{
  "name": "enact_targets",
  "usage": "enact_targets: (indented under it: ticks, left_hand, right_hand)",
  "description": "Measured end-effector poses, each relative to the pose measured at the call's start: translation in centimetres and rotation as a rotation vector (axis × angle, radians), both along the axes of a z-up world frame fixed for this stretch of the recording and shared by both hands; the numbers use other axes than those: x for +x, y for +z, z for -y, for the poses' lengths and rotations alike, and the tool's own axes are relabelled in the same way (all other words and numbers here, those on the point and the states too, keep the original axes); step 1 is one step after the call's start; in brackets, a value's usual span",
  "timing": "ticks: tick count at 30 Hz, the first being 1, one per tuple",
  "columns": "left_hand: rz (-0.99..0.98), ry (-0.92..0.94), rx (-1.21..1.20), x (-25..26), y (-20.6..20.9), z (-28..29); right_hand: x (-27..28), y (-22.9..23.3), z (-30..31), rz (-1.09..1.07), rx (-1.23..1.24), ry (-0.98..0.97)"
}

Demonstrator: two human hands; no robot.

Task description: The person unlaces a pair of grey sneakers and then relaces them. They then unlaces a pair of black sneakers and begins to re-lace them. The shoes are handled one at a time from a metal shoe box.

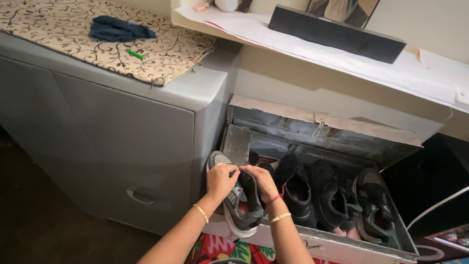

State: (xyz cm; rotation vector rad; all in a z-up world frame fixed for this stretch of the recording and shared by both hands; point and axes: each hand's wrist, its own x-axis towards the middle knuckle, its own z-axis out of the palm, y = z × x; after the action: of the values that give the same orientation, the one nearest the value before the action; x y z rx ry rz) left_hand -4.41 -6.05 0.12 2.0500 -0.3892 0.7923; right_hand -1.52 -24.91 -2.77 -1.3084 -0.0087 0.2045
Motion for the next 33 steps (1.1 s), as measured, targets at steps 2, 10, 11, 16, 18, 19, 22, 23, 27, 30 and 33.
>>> enact_targets:
  ticks: [2, 10, 11, 16, 18, 19, 22, 23, 27, 30, 33]
  left_hand:
    - [0.08, -0.011, 0.019, -0.3, 0.4, -0.2]
    - [-0.036, -0.094, 0.213, -0.9, 2.1, -1.8]
    - [-0.036, -0.112, 0.231, -0.7, 1.9, -2.1]
    - [-0.02, -0.137, 0.186, 0.7, 0.3, -2.3]
    - [-0.039, -0.138, 0.18, 1.0, -0.3, -2.4]
    - [-0.052, -0.141, 0.172, 1.1, -0.5, -2.5]
    - [-0.073, -0.145, 0.167, 1.2, -0.3, -2.6]
    - [-0.077, -0.146, 0.17, 1.1, -0.2, -2.6]
    - [-0.103, -0.147, 0.178, 0.9, 0.5, -2.6]
    - [-0.117, -0.152, 0.176, 0.9, 0.7, -2.5]
    - [-0.107, -0.152, 0.168, 0.9, 0.7, -2.5]
  right_hand:
    - [0.9, -1.1, -0.1, 0.013, -0.042, 0.025]
    - [2.7, -4.3, 3.0, 0.109, 0.072, -0.104]
    - [2.6, -4.0, 3.9, 0.1, 0.149, -0.134]
    - [0.2, -1.9, 10.6, 0.08, 0.453, -0.208]
    - [-1.4, -1.5, 14.2, 0.075, 0.503, -0.279]
    - [-2.6, -1.4, 16.5, 0.12, 0.52, -0.311]
    - [-6.0, -1.8, 22.6, 0.324, 0.545, -0.338]
    - [-7.4, -2.0, 24.6, 0.318, 0.475, -0.465]
    - [-13.0, -1.9, 31.6, 0.387, 0.259, -0.798]
    - [-16.6, -1.6, 33.9, 0.426, 0.234, -0.896]
    - [-17.0, -1.3, 32.3, 0.331, 0.048, -1.007]
